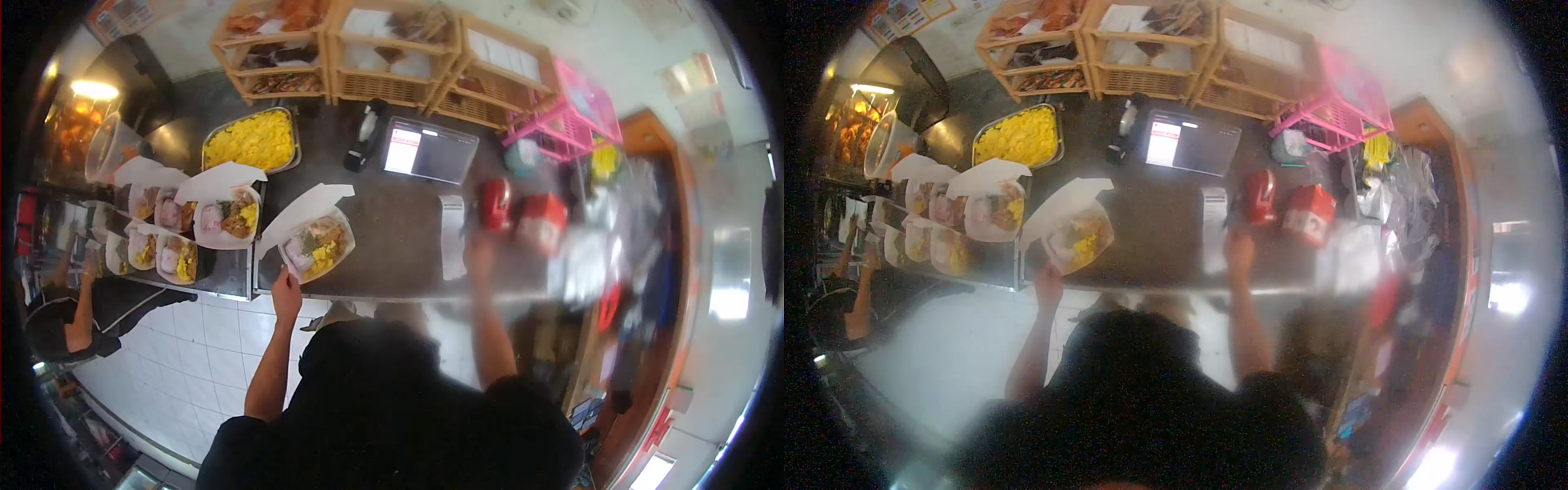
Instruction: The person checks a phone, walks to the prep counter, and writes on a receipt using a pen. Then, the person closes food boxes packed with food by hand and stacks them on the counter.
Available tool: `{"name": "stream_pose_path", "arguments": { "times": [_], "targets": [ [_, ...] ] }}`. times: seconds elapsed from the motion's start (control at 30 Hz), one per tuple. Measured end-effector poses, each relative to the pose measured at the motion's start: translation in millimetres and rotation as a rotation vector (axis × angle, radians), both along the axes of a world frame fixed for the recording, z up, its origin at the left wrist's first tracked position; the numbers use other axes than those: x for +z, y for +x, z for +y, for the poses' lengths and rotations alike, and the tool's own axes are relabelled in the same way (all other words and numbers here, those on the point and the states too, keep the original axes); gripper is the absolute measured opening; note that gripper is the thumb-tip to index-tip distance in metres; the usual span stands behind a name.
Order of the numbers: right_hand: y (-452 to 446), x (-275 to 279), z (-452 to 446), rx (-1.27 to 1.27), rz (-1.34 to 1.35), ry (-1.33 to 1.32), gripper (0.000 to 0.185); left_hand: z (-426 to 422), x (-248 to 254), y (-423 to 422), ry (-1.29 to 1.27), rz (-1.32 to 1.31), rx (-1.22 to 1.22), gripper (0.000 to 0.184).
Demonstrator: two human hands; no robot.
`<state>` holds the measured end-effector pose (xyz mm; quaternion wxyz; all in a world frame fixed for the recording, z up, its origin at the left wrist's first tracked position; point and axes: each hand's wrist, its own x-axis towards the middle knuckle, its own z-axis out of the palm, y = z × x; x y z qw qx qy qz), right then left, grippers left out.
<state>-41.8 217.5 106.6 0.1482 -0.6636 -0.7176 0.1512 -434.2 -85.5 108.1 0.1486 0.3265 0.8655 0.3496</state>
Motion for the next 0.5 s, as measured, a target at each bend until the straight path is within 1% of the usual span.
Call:
{"name": "stream_pose_path", "arguments": {
  "times": [0.03,0.07,0.1,0.13,0.17,0.2,0.23,0.27,0.33,0.37,0.4,0.43,0.47,0.5],
  "targets": [
    [-4.4,2.8,14.7,-0.023,0.033,-0.072,0.032,10.1,23.4,3.9,-0.048,-0.072,-0.057,0.032],
    [-5.6,2.2,26.0,-0.047,0.067,-0.132,0.034,13.6,22.1,10.4,-0.059,-0.068,-0.060,0.032],
    [-4.5,1.7,33.2,-0.047,0.071,-0.146,0.034,12.2,16.7,17.3,0.087,-0.176,0.025,0.033],
    [-4.5,-1.1,42.2,-0.021,-0.020,-0.202,0.037,8.7,4.7,22.6,0.240,-0.279,0.114,0.033],
    [-5.4,-6.2,53.7,-0.001,-0.102,-0.255,0.039,-5.3,-30.3,23.4,0.149,-0.275,0.233,0.031],
    [-3.2,-8.4,59.5,-0.017,-0.080,-0.270,0.039,0.5,-14.2,37.8,0.135,-0.255,0.214,0.031],
    [-0.7,-7.2,63.5,-0.021,-0.121,-0.283,0.041,14.5,14.3,66.5,0.122,-0.229,0.204,0.029],
    [-0.4,-9.9,66.8,-0.023,-0.162,-0.302,0.042,29.8,30.9,95.2,0.103,-0.202,0.196,0.026],
    [15.6,-32.7,77.5,0.079,-0.086,-0.360,0.042,43.4,37.6,139.6,0.014,-0.206,-0.038,0.026],
    [22.7,-40.6,76.1,0.093,-0.038,-0.251,0.042,57.8,47.0,149.0,0.010,-0.109,-0.107,0.031],
    [31.9,-51.3,77.0,0.150,0.020,-0.207,0.038,71.8,62.4,151.2,0.004,-0.013,-0.164,0.036],
    [32.9,-19.2,69.2,0.174,0.098,-0.256,0.033,80.4,74.2,140.5,0.037,0.189,-0.116,0.041],
    [31.6,-4.0,59.3,0.184,0.121,-0.231,0.028,94.6,81.3,120.3,0.078,0.401,-0.070,0.045],
    [39.0,3.7,45.2,0.226,0.217,-0.177,0.025,100.9,82.3,89.9,0.150,0.469,0.086,0.051]
  ]
}}
